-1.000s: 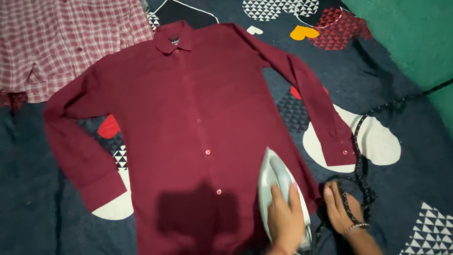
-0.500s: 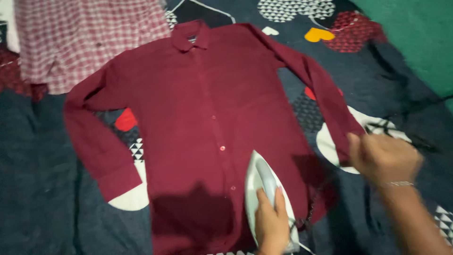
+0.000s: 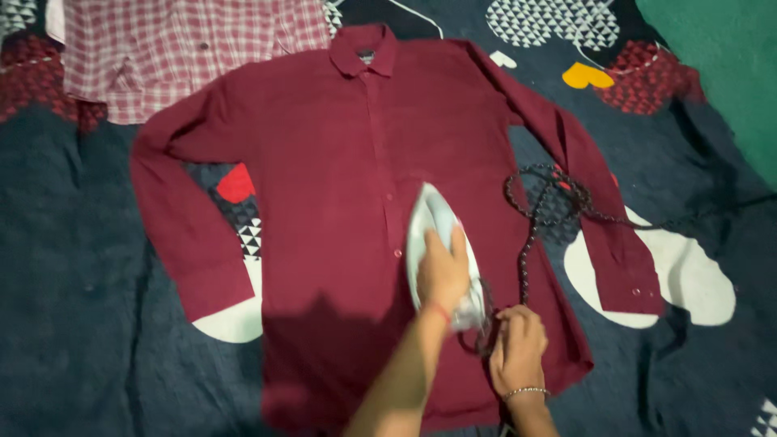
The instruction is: The person irons a maroon long-sleeved shirt laid flat on a patterned bedsheet. They smooth the fabric with one hand while moving a white electric iron over the front, sleeves, and collar. After ironing, the person folds the shirt and places it on a stack of other shirts.
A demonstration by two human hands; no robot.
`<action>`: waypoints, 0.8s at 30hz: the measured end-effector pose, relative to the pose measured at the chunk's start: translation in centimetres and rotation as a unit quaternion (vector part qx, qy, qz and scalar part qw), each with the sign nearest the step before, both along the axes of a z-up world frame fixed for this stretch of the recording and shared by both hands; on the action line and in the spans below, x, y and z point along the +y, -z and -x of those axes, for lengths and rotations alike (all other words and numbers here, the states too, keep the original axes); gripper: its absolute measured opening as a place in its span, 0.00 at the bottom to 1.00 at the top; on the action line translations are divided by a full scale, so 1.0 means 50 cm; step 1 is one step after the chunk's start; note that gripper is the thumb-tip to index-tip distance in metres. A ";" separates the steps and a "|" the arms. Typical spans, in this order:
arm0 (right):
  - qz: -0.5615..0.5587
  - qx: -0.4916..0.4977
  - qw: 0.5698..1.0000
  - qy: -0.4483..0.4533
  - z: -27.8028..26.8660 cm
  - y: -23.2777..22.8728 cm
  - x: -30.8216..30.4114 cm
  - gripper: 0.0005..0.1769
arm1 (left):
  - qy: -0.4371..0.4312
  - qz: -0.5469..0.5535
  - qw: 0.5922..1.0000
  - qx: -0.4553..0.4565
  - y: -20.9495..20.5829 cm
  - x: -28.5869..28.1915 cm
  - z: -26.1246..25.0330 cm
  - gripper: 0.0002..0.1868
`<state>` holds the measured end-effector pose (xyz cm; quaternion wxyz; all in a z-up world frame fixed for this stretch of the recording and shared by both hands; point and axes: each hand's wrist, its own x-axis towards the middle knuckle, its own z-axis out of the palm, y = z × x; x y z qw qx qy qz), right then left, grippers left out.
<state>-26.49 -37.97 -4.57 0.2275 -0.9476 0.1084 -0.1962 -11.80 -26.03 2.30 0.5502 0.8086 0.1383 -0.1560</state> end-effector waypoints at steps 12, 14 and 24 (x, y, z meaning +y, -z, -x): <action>-0.028 0.052 0.997 0.051 -0.009 0.030 -0.015 0.24 | -0.032 0.094 0.993 -0.058 -0.071 0.169 -0.046 0.25; 0.045 0.111 0.992 0.038 -0.025 0.014 -0.006 0.27 | -0.062 0.113 0.990 -0.063 -0.049 0.245 -0.096 0.25; 0.298 0.369 0.879 0.046 -0.092 -0.043 0.112 0.51 | 0.028 -0.024 0.990 0.136 0.094 0.245 0.255 0.28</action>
